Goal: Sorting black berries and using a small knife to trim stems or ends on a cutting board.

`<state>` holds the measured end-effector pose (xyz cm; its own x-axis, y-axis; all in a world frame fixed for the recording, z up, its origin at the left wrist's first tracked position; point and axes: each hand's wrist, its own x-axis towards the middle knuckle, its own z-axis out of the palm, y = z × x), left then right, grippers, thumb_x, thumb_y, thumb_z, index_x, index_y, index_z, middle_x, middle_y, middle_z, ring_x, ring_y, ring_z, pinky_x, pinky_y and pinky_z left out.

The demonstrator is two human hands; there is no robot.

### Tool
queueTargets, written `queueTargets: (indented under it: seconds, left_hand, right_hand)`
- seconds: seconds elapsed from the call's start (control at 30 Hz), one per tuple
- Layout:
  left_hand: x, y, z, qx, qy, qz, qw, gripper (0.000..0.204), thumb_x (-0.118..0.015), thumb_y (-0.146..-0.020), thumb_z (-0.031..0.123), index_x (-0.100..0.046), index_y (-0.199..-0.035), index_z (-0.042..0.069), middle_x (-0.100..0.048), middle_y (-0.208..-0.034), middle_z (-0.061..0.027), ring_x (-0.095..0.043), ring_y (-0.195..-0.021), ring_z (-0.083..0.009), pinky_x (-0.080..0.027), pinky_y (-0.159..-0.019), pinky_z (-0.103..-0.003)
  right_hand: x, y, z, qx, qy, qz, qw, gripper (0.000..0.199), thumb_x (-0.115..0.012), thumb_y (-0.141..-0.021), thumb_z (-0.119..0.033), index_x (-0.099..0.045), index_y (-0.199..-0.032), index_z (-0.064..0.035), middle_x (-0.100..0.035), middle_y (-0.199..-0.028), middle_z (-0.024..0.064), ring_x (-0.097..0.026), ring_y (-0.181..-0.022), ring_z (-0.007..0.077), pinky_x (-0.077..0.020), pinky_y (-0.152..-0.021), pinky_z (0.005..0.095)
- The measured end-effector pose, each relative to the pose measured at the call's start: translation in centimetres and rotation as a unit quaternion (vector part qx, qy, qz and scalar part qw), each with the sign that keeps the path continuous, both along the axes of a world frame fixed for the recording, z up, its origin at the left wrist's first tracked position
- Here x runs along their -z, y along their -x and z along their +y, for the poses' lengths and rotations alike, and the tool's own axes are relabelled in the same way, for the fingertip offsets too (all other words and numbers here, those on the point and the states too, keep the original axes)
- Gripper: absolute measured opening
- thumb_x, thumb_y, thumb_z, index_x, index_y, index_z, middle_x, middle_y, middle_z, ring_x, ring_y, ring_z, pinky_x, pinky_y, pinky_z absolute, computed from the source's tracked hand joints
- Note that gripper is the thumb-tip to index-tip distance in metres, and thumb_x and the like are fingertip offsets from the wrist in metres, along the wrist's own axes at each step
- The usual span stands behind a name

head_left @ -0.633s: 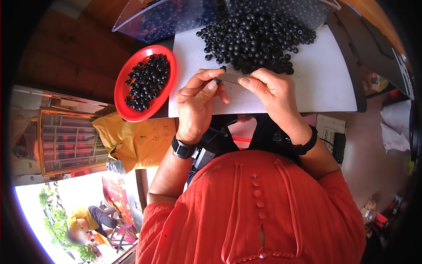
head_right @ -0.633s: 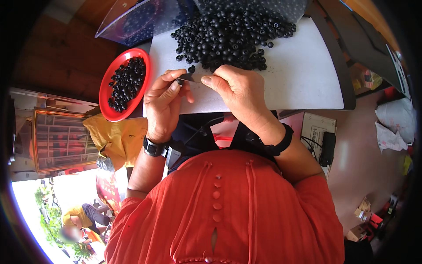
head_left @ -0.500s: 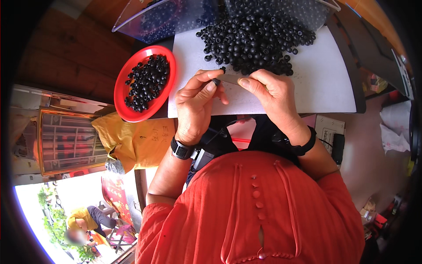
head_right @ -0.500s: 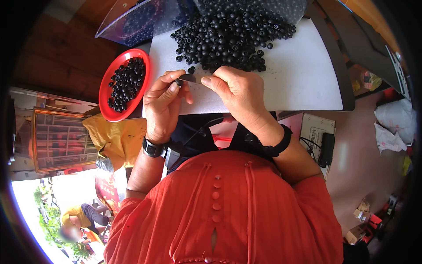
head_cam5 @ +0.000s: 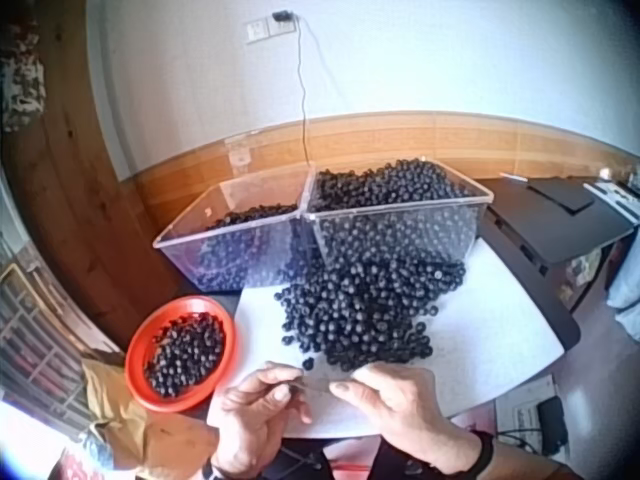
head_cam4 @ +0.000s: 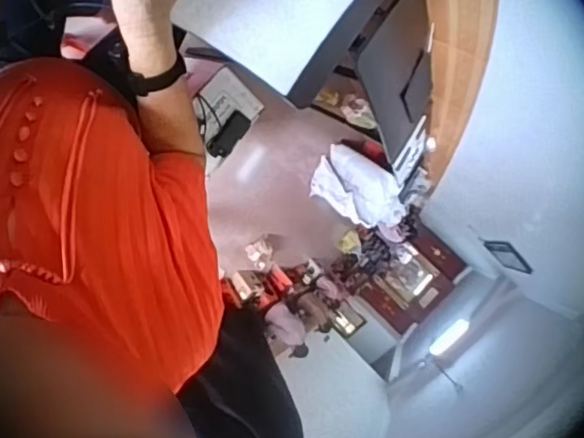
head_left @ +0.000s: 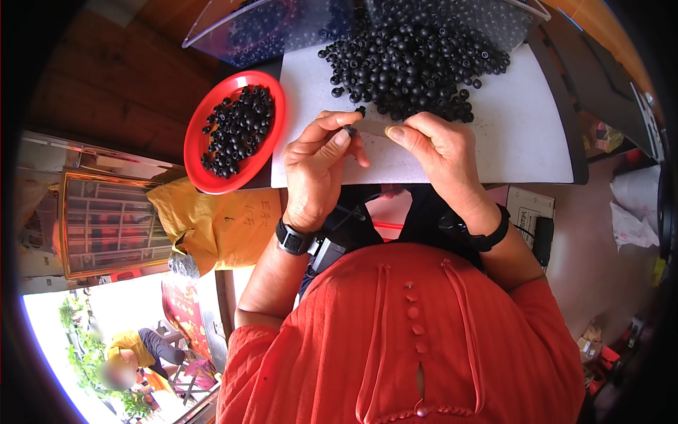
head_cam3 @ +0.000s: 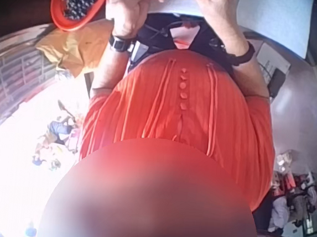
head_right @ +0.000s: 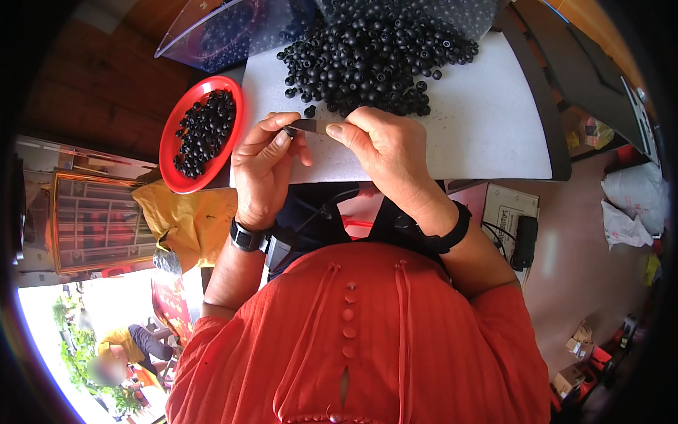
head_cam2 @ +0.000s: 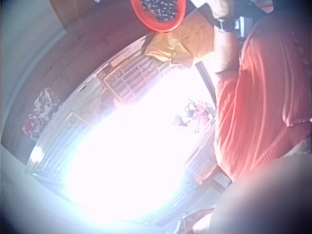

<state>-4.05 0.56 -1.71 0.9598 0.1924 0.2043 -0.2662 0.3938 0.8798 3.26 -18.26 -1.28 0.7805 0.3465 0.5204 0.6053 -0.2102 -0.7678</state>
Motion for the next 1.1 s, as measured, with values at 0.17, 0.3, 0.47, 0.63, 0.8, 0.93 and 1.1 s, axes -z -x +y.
queueTargets:
  seconds: [0.17,0.3,0.47,0.63,0.8,0.93,1.1]
  left_hand:
    - [0.1,-0.2,0.1,0.003,0.005,0.001,1.0,0.025,-0.055,-0.104,-0.004,-0.068,-0.124,-0.007,-0.064,-0.104,-0.0099,-0.066,-0.083,-0.0202,-0.057,-0.079,-0.032]
    - [0.0,-0.2,0.1,0.0,0.012,0.004,1.0,0.023,-0.055,-0.103,-0.005,-0.069,-0.12,-0.007,-0.064,-0.105,-0.0097,-0.066,-0.082,-0.0203,-0.057,-0.078,-0.032]
    - [0.1,0.0,-0.2,-0.008,0.002,0.018,1.0,0.024,-0.052,-0.098,-0.011,-0.071,-0.112,-0.006,-0.064,-0.104,-0.0078,-0.067,-0.078,-0.0178,-0.056,-0.076,-0.03]
    - [-0.8,0.6,-0.5,-0.023,-0.042,0.023,0.999,0.024,-0.057,-0.097,-0.01,-0.073,-0.113,-0.004,-0.063,-0.102,-0.0059,-0.066,-0.077,-0.0146,-0.056,-0.073,-0.027]
    - [-5.0,2.1,4.7,-0.237,-0.246,0.012,0.94,0.024,-0.06,-0.089,-0.011,-0.077,-0.105,-0.004,-0.069,-0.095,-0.0061,-0.064,-0.07,-0.0118,-0.055,-0.062,-0.026]
    - [-4.7,2.3,10.7,-0.343,-0.581,0.012,0.738,0.019,-0.071,-0.089,-0.002,-0.079,-0.105,0.004,-0.067,-0.104,-0.0098,-0.066,-0.09,-0.0188,-0.054,-0.075,-0.032]
    - [-2.9,-0.2,5.2,-0.274,-0.547,0.002,0.791,0.018,-0.08,-0.081,0.003,-0.079,-0.099,0.005,-0.069,-0.098,-0.0102,-0.066,-0.092,-0.027,-0.054,-0.081,-0.039]
  right_hand:
    - [0.2,-0.3,0.0,0.002,0.019,-0.018,1.0,0.032,-0.077,-0.094,-0.022,-0.062,-0.073,-0.0028,-0.056,-0.06,0.0101,-0.05,-0.048,0.0211,-0.0396,-0.048,0.0361]
    - [0.2,-0.5,0.2,-0.004,0.017,-0.034,0.999,0.029,-0.078,-0.093,-0.02,-0.064,-0.075,-0.003,-0.055,-0.061,0.0104,-0.05,-0.048,0.021,-0.0394,-0.048,0.0366]
    - [-0.2,0.1,0.3,-0.022,0.031,-0.045,0.998,0.023,-0.078,-0.092,-0.016,-0.066,-0.077,-0.0035,-0.056,-0.062,0.0094,-0.051,-0.05,0.021,-0.0399,-0.049,0.0356]
    - [0.3,0.5,-0.5,-0.036,-0.029,0.009,0.999,0.017,-0.078,-0.095,-0.014,-0.071,-0.085,-0.0002,-0.059,-0.065,0.0037,-0.051,-0.056,0.0101,-0.0397,-0.052,0.0286]
    - [0.0,0.4,-1.7,-0.021,-0.085,0.027,0.996,0.014,-0.076,-0.097,-0.01,-0.073,-0.09,0.0024,-0.068,-0.074,0.0004,-0.054,-0.063,0.0049,-0.0423,-0.057,0.0234]
    - [-0.6,0.5,-1.0,-0.026,-0.162,0.046,0.985,0.014,-0.075,-0.098,-0.009,-0.074,-0.093,0.0036,-0.067,-0.073,-0.0014,-0.054,-0.066,0.0034,-0.0426,-0.06,0.022]
    - [0.3,0.0,-1.3,-0.005,-0.178,0.038,0.983,0.014,-0.076,-0.097,-0.01,-0.074,-0.094,0.0033,-0.066,-0.073,-0.0017,-0.052,-0.064,0.003,-0.041,-0.058,0.0211]
